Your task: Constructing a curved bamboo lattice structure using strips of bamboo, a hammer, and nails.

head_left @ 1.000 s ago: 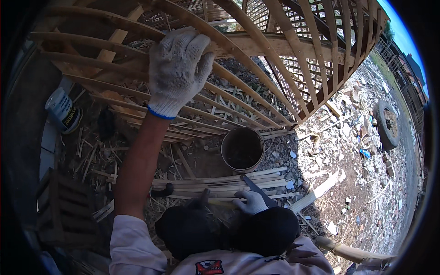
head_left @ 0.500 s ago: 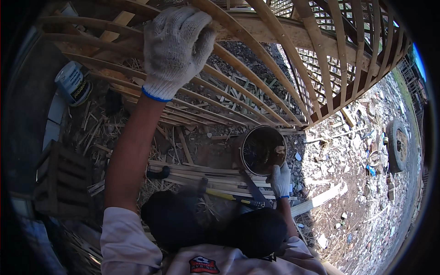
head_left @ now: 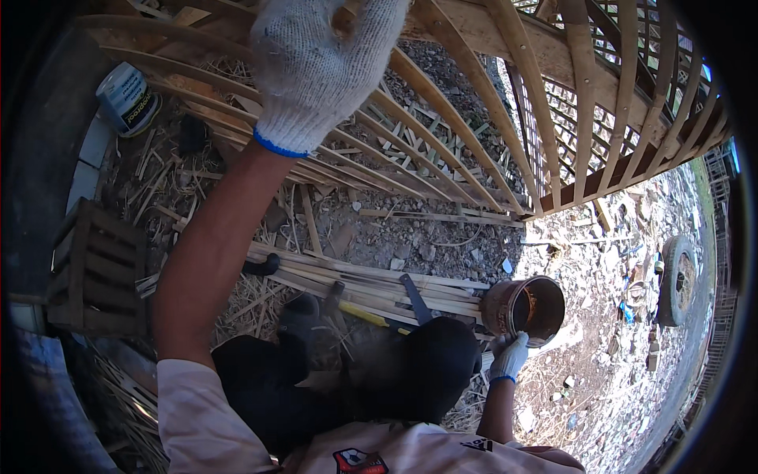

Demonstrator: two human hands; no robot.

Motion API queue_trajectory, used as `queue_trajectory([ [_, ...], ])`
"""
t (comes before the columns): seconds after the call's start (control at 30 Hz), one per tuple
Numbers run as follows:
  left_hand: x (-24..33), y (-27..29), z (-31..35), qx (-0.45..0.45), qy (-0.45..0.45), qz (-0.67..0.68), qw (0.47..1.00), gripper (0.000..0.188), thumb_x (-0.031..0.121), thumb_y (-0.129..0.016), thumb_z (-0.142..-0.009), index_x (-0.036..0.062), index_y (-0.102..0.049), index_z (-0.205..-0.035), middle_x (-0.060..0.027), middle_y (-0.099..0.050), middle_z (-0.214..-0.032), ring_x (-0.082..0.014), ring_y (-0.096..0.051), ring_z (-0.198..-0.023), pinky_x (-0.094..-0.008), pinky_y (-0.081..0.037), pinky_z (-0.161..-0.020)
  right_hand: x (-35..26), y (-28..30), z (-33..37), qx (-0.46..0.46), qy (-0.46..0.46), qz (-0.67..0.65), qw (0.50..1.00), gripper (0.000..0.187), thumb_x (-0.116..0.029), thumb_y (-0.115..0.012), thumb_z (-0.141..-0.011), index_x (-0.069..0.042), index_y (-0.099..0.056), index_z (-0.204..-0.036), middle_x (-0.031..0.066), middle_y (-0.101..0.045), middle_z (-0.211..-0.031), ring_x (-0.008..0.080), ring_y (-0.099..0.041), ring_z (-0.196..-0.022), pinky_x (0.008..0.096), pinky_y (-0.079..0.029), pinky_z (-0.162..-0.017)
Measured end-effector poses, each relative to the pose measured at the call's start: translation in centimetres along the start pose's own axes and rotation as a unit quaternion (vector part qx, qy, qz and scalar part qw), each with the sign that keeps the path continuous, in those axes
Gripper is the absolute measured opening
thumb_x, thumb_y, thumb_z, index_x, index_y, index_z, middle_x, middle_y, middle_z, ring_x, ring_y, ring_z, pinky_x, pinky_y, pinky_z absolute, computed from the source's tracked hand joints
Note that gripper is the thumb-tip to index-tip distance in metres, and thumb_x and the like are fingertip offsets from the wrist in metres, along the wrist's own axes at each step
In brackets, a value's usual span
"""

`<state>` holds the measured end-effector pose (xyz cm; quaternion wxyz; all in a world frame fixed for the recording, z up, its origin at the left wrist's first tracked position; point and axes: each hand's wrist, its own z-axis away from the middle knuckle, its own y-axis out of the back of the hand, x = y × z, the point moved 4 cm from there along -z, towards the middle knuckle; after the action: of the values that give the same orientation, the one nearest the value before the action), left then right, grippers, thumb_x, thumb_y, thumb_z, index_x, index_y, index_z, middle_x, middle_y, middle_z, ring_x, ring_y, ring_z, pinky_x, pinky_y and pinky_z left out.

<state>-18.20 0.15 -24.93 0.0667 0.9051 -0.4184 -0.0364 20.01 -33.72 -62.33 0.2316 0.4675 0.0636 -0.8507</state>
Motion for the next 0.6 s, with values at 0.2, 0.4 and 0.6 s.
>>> queue_trajectory([
  [0.2,-0.6,0.1,0.0,0.065,0.117,0.087,0.987,0.024,0.020,-0.069,-0.095,0.0015,-0.069,-0.080,-0.0103,-0.063,-0.071,-0.0270,-0.060,-0.072,-0.0403,-0.046,-0.071,0.9,-0.4,0.6,-0.017,-0.085,-0.041,0.995,0.057,-0.061,-0.062,-0.095,-0.012,-0.057,-0.124,0.0051,-0.065,-0.094,0.0176,-0.061,-0.073,0.0324,-0.053,-0.063],
  [0.4,-0.7,0.7,-0.3,0.080,0.047,0.108,0.990,0.028,0.024,-0.070,-0.094,0.0034,-0.068,-0.075,-0.0118,-0.064,-0.071,-0.0296,-0.062,-0.072,-0.0441,-0.048,-0.072,2.6,-4.8,8.7,-0.105,-0.080,-0.012,0.991,0.072,-0.057,-0.055,-0.100,-0.001,-0.048,-0.145,0.0222,-0.059,-0.138,0.0311,-0.059,-0.124,0.0374,-0.047,-0.104],
  [0.6,-0.3,0.8,0.0,0.052,0.051,0.076,0.994,0.029,0.029,-0.068,-0.095,0.0086,-0.065,-0.073,-0.0095,-0.059,-0.070,-0.0296,-0.060,-0.076,-0.0465,-0.045,-0.069,8.7,-5.2,9.0,-0.175,-0.038,0.157,0.971,0.062,-0.045,-0.059,-0.101,0.002,-0.053,-0.140,0.0233,-0.061,-0.133,0.0318,-0.060,-0.123,0.0358,-0.049,-0.101],
])
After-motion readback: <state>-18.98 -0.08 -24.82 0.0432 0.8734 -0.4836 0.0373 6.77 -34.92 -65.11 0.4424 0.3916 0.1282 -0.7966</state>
